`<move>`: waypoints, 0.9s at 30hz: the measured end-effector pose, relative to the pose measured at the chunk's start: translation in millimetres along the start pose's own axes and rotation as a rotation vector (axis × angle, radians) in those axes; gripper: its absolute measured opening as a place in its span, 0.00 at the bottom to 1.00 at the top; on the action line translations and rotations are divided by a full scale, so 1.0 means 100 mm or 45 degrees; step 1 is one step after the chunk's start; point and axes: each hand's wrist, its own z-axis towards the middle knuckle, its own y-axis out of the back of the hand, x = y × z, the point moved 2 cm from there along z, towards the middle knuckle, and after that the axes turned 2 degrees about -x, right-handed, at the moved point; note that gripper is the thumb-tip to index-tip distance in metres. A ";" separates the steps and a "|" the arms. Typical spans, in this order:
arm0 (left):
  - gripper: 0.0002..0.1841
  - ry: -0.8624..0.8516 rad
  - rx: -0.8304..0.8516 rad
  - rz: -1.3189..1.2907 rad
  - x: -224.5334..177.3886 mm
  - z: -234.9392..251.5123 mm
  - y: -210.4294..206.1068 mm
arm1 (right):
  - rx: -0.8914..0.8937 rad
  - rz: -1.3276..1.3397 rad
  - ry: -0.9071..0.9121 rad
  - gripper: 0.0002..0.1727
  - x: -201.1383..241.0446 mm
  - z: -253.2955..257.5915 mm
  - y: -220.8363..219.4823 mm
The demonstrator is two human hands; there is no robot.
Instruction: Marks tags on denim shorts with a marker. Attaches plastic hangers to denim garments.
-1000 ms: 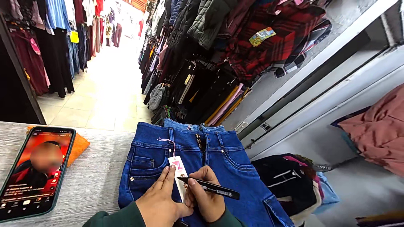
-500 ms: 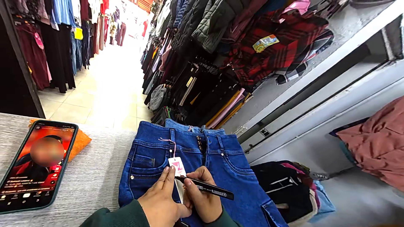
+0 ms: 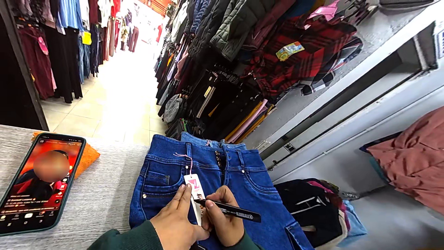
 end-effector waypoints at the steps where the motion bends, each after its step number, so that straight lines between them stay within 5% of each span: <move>1: 0.23 0.002 0.001 0.002 0.00 0.00 0.00 | 0.017 0.020 0.023 0.07 -0.01 -0.01 0.01; 27: 0.24 -0.003 0.007 0.033 0.00 0.00 -0.01 | -0.121 0.020 -0.106 0.06 -0.01 0.06 -0.04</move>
